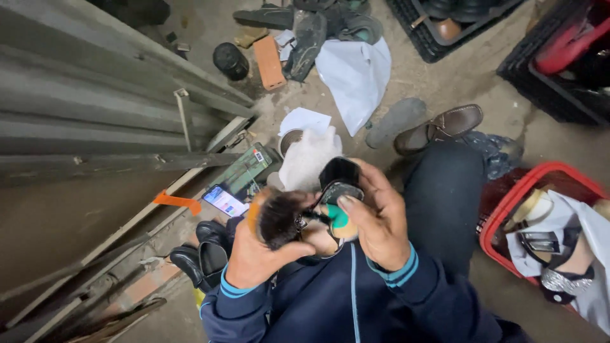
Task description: Cleaning and polishing shoes using a hand brush and polish.
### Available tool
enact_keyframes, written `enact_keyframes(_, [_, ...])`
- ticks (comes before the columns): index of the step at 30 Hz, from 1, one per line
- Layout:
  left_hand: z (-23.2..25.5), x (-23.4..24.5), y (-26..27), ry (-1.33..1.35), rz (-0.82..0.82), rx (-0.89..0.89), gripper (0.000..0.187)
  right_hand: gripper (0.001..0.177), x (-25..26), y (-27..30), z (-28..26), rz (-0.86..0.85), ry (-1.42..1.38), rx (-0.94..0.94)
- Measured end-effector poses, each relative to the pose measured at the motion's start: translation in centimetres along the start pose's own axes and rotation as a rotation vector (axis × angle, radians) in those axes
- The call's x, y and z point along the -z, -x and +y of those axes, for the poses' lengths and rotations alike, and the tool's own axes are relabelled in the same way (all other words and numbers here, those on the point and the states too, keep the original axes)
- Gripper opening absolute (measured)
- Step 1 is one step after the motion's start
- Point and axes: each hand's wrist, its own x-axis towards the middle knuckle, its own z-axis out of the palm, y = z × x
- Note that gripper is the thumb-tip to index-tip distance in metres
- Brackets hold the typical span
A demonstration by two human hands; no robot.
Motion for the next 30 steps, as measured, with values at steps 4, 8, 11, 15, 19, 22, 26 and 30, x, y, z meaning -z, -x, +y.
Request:
enact_keyframes(4, [-1.5,-1.2,0.5,-0.144,0.062,0.157,0.058,0.05,0.8,-0.2,0.3,0.037,0.026,-0.036])
enact_keyframes(8, [-0.1,-2.1,-0.7,-0.076,0.212,0.281,0.071,0.06,0.8,-0.4,-0.7,-0.101,-0.052,-0.201])
enact_keyframes(11, [0.0,-2.2,-0.8,-0.046,0.234,0.298,0.074,0.068,0.7,-0.4,-1.4,-0.161,0.006,-0.22])
enact_keyframes(15, [-0.9,-2.5,-0.7,-0.082,0.255,0.309,0.089,0.065,0.9,-0.5,-1.3,-0.182,0.011,-0.215])
enact_keyframes(19, [-1.9,-2.6,-0.9,-0.113,0.22,0.348,0.07,0.067,2.2,-1.0,-0.8,-0.08,-0.021,-0.182])
enact_keyframes(22, [-3.4,-2.6,-1.3,0.053,0.236,0.278,0.102,0.07,5.3,-2.7,-3.4,0.048,-0.047,-0.1])
enact_keyframes(26, [-3.9,-3.4,-2.6,0.146,0.433,0.446,0.034,0.026,15.3,-4.9,-12.0,0.235,0.622,0.596])
enact_keyframes(30, [-7.9,-4.7,-2.8,0.144,0.585,0.642,0.04,0.053,23.0,-8.1,-16.7,0.242,0.533,0.717])
